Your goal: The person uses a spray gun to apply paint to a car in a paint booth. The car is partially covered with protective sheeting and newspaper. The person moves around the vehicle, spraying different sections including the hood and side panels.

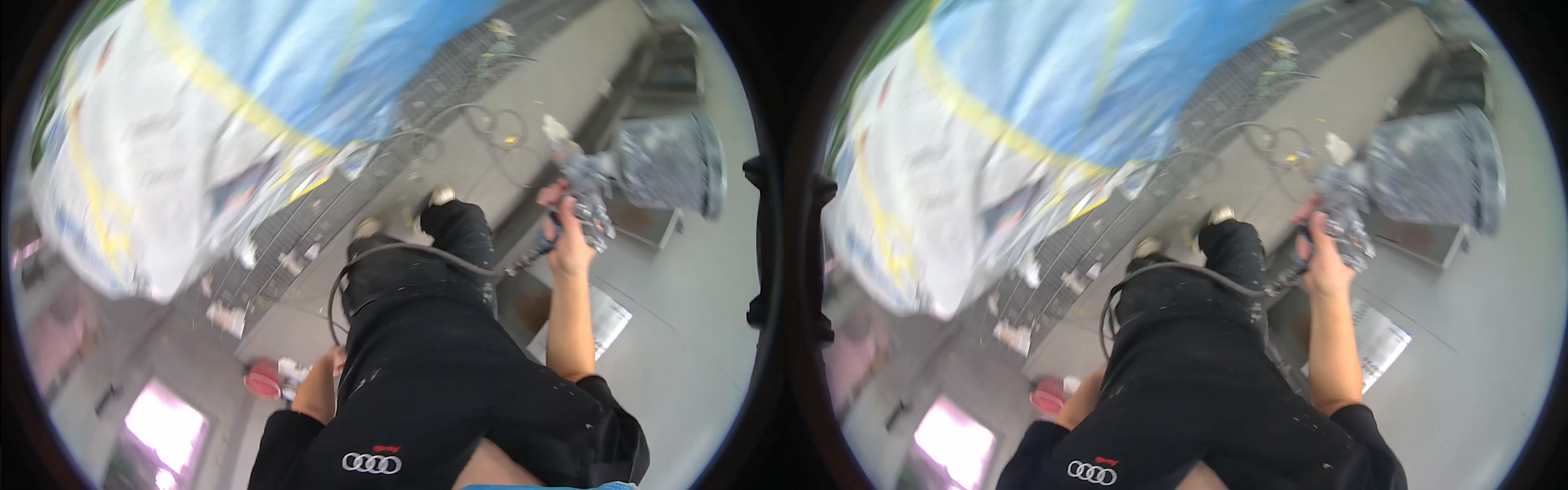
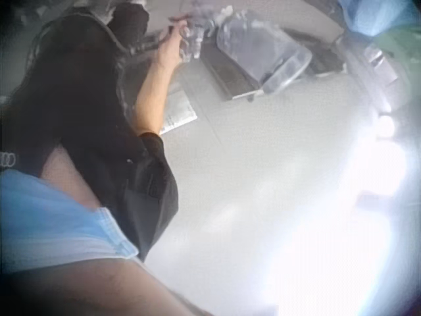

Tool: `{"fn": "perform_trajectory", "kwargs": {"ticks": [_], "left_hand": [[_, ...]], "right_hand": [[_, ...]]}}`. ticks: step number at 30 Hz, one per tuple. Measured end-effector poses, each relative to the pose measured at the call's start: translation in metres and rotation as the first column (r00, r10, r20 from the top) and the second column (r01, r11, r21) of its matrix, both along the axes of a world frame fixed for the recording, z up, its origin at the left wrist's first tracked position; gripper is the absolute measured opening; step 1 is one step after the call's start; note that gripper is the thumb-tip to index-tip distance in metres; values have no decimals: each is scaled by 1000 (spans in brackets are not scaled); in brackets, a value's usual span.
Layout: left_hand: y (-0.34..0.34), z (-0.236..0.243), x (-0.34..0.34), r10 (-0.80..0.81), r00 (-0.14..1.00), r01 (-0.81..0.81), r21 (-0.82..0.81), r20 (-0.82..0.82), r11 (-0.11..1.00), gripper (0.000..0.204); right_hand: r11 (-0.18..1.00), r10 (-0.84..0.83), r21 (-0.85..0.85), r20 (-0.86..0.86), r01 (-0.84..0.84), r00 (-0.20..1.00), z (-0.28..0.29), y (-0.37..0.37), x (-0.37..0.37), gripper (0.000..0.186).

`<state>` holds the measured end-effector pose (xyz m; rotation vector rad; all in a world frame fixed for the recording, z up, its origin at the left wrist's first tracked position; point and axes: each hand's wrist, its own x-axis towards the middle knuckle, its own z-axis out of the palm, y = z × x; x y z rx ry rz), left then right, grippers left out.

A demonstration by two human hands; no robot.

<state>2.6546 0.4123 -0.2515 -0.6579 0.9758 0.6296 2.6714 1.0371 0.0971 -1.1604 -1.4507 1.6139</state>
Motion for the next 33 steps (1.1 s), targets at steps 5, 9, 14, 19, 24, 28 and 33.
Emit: {"fn": "perform_trajectory", "kwargs": {"ticks": [5,9,14,19,24,28,33], "left_hand": [[193,10,-30,-202,976,195,-91,-78,977,15],[375,37,-68,-245,954,231,-95,-173,968,15],[552,68,-129,-359,913,346,-96,-195,933,15],[703,85,-138,-391,900,385,-69,-191,920,16],[860,97,-127,-431,878,432,-44,-210,901,17],[1022,80,-74,-416,878,424,-20,-236,905,17],[1243,95,-33,-435,839,438,-69,-328,896,18]], "right_hand": [[998,62,-18,-4,-62,998,-2,174,-2,29],[988,147,46,-62,-144,987,37,339,20,33],[992,-80,84,-107,89,991,98,486,29,25],[993,-82,73,-131,92,988,125,625,42,32],[996,-85,19,-191,90,978,137,763,57,31],[996,-83,36,-86,87,993,144,901,106,23],[985,-172,28,-35,173,985,156,1092,230,23]]}}
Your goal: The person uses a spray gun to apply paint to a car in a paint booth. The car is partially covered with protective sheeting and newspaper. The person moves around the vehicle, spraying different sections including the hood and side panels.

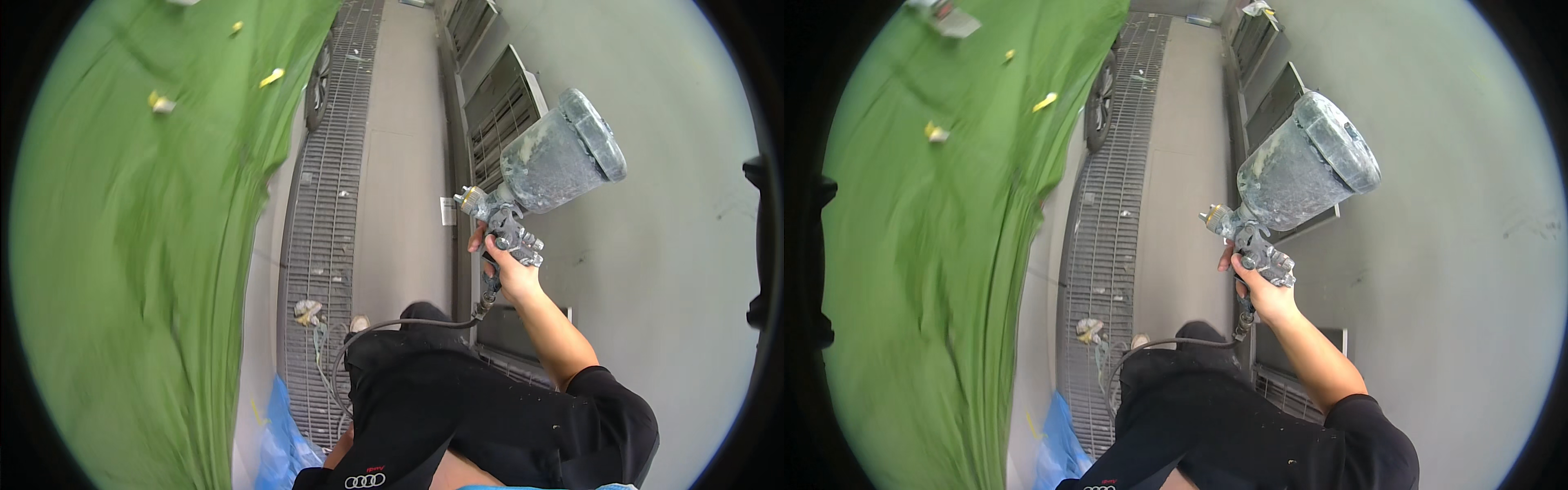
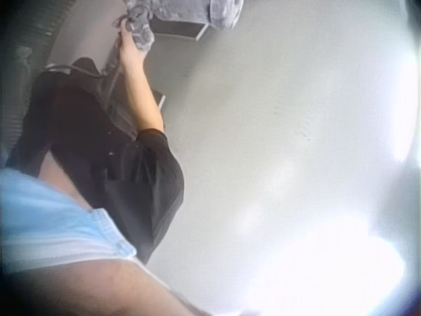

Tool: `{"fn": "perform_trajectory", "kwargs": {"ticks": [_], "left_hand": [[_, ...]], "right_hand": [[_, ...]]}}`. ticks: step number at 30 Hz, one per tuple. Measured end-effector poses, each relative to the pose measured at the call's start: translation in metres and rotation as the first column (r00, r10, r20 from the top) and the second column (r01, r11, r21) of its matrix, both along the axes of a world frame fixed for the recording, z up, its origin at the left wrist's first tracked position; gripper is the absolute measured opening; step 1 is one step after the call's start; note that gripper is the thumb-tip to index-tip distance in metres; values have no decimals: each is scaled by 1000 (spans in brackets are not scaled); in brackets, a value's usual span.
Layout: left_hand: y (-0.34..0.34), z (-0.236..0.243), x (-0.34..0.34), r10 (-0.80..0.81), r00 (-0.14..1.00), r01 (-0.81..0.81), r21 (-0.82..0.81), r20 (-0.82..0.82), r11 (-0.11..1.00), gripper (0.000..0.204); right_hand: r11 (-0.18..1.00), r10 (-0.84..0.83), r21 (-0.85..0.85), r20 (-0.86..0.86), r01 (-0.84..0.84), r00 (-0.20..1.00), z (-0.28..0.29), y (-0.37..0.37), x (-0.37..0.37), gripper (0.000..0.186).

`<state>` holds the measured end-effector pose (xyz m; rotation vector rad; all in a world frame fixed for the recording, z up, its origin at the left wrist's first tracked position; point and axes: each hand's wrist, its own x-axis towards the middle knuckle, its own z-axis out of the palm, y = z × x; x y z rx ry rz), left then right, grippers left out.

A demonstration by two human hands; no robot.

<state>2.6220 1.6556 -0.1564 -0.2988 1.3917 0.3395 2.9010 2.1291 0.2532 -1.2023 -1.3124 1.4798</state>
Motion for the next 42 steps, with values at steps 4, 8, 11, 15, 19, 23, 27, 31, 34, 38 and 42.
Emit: {"fn": "perform_trajectory", "kwargs": {"ticks": [4,8,11,15,19,23,27,31,34,38,42], "left_hand": [[112,33,-34,-61,995,62,14,-75,998,19],[200,53,-60,-91,989,96,37,-120,995,20],[275,66,-52,-110,988,116,51,-104,992,20],[415,83,-17,-130,989,134,65,-68,989,21],[590,70,29,-52,998,56,113,-32,992,22],[771,36,27,6,1000,-3,115,-25,993,23],[921,13,4,7,999,-1,115,-48,993,24],[1047,17,22,161,987,-159,73,-20,985,25],[1125,66,38,151,986,-150,14,-77,989,29],[1270,146,56,409,906,-405,-61,110,912,23],[1445,176,66,258,924,-261,-28,283,965,29]], "right_hand": [[999,19,52,-22,-17,1000,17,98,60,24],[994,74,77,65,-79,995,39,182,85,22],[981,106,164,-36,-98,994,48,272,51,16],[982,66,172,56,-75,996,87,359,26,15],[961,84,262,24,-87,996,108,511,25,17],[948,169,261,72,-182,983,99,698,18,28],[967,94,228,87,-112,992,103,822,23,27],[983,-40,181,12,37,999,113,963,72,33],[982,-110,156,-1,109,994,107,1075,96,27],[983,7,180,-150,20,989,81,1263,108,34],[970,135,207,-3,-131,991,62,1459,76,35]]}}
